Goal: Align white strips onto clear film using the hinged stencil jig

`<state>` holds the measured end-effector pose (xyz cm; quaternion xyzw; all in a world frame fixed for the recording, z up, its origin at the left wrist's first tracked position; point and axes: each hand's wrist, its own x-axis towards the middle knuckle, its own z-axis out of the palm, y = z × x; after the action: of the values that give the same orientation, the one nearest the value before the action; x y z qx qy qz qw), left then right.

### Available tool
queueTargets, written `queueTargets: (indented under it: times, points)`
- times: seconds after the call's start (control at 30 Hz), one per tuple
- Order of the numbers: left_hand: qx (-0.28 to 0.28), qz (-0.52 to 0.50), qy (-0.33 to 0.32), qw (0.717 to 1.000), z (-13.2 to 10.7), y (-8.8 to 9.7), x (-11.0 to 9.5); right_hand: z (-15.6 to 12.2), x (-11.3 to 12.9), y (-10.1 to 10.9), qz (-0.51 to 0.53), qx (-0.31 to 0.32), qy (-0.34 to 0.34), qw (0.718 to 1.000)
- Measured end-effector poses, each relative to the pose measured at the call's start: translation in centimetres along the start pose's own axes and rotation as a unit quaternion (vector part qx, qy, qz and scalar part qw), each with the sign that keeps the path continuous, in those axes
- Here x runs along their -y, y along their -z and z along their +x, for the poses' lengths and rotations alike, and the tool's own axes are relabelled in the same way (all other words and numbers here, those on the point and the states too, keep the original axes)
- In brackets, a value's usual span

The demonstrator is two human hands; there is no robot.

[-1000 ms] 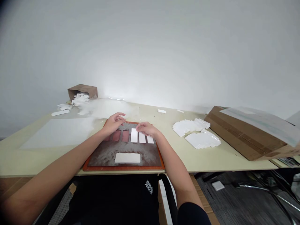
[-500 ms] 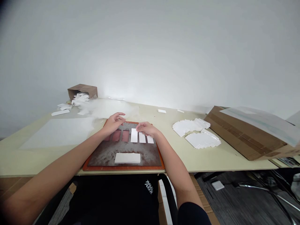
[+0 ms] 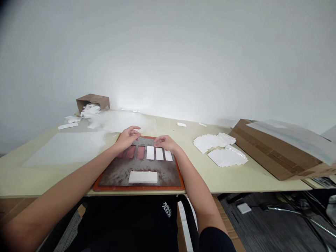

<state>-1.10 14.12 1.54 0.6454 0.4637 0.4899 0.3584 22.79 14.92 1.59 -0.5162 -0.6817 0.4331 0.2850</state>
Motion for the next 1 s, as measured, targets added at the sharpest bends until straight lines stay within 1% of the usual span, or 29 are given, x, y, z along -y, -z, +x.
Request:
queueTargets:
  times: [0.13,0.23,0.37,0.6,1.0]
  points:
    - [0.001,0.000,0.001,1.000,0.0,0.0,0.1,-0.1,0.3,-0.4,-0.043,0.023,0.049,0.998]
    - [0.002,-0.002,0.000,1.000,0.0,0.0,0.1,0.0,0.3,-0.8,-0.074,0.037,0.067,0.994]
    - [0.003,0.000,0.001,1.000,0.0,0.0,0.2,0.3,-0.3,-1.0,-0.100,0.045,0.071,0.991]
    - [0.005,0.002,-0.001,1.000,0.0,0.0,0.2,0.6,-1.0,-0.7,-0.116,0.054,0.079,0.989]
    - [0.004,0.001,0.000,1.000,0.0,-0.1,0.1,0.4,-0.6,-0.8,-0.114,0.063,0.075,0.989]
